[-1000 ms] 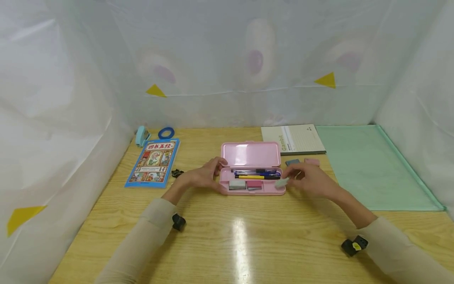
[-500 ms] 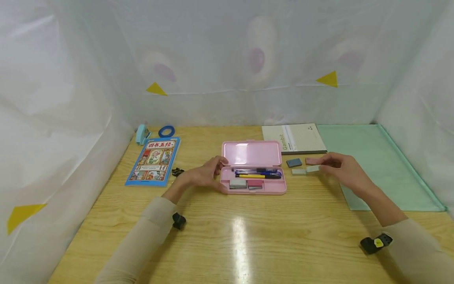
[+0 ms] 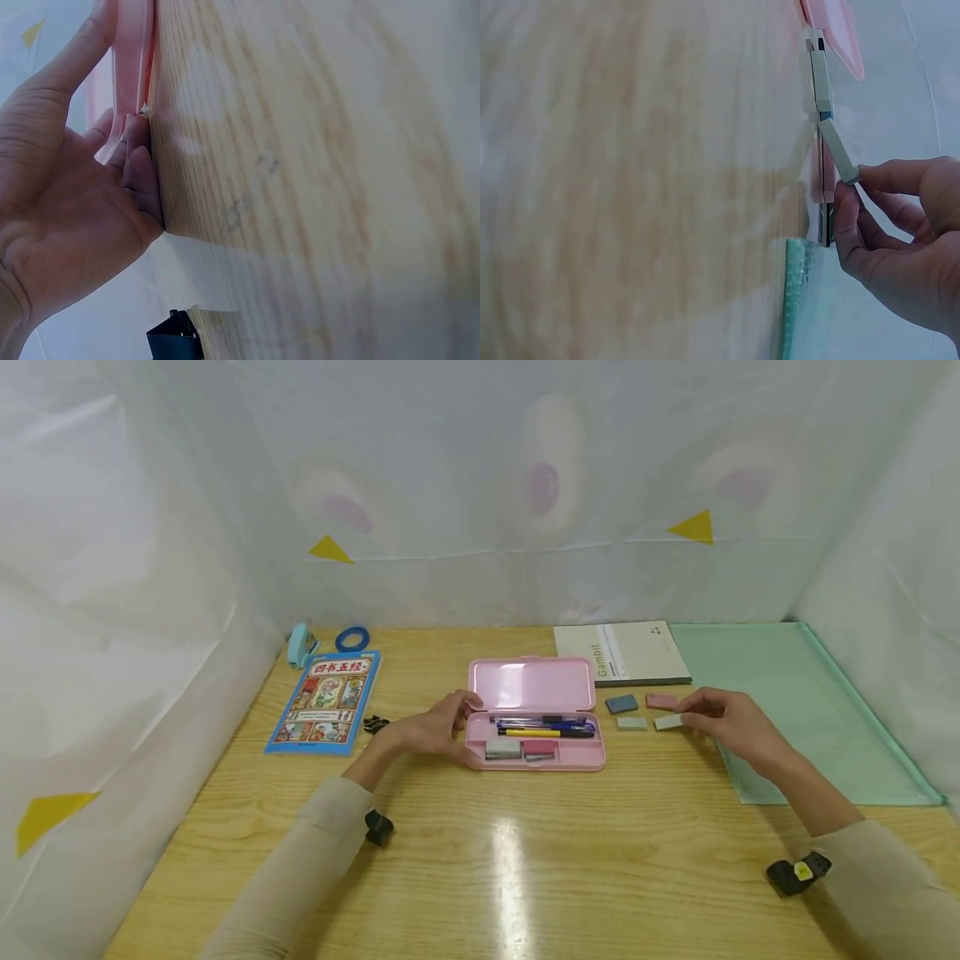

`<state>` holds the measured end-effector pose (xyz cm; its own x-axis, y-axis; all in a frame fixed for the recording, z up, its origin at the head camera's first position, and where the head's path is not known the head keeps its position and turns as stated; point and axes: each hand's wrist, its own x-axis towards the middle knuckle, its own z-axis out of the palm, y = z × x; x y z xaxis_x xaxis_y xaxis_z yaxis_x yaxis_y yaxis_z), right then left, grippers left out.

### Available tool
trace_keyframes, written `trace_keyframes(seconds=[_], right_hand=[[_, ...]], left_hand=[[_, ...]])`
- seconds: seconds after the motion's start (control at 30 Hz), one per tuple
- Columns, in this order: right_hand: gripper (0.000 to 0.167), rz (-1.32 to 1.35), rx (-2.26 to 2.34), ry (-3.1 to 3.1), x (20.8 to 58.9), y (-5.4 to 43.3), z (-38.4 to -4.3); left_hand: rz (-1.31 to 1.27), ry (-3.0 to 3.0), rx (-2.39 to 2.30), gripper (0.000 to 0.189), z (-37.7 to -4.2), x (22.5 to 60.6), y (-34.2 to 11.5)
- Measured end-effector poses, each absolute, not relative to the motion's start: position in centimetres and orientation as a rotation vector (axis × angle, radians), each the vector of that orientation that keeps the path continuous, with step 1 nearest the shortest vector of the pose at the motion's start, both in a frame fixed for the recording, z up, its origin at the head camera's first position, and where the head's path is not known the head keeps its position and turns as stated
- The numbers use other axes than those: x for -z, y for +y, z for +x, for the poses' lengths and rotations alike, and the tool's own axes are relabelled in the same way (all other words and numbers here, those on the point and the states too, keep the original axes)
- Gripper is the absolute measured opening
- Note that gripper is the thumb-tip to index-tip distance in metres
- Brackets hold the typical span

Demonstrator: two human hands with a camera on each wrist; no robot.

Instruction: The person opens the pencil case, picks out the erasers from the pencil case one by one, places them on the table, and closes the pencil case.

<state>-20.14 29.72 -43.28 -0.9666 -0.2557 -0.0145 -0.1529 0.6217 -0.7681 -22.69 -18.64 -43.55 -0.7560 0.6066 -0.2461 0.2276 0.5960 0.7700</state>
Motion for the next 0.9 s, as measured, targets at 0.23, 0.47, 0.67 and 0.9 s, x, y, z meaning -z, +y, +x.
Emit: trace_keyframes(seconds=[0.23, 0.47, 0.67, 0.9], right_hand=[[0.028, -0.313, 1.2, 2.775, 42.8, 29.6, -20.1], [0.033, -0.381, 1.322, 2.71, 42.2, 28.4, -20.1], [0.038, -0.486, 1.446, 2.542, 41.2, 25.2, -19.5], [0.039, -0.561, 1.461, 2.446, 41.1, 21.1, -19.5]], left_hand=[[0.658, 2.327, -1.044, 0.091, -22.7, 43.5, -18.6], [0.649, 2.297, -1.089, 0.089, -22.5, 43.2, -18.5], [0.651, 2.294, -1.095, 0.088, -22.5, 43.3, -18.5], [0.658, 2.299, -1.094, 0.089, -22.6, 43.4, -18.5]])
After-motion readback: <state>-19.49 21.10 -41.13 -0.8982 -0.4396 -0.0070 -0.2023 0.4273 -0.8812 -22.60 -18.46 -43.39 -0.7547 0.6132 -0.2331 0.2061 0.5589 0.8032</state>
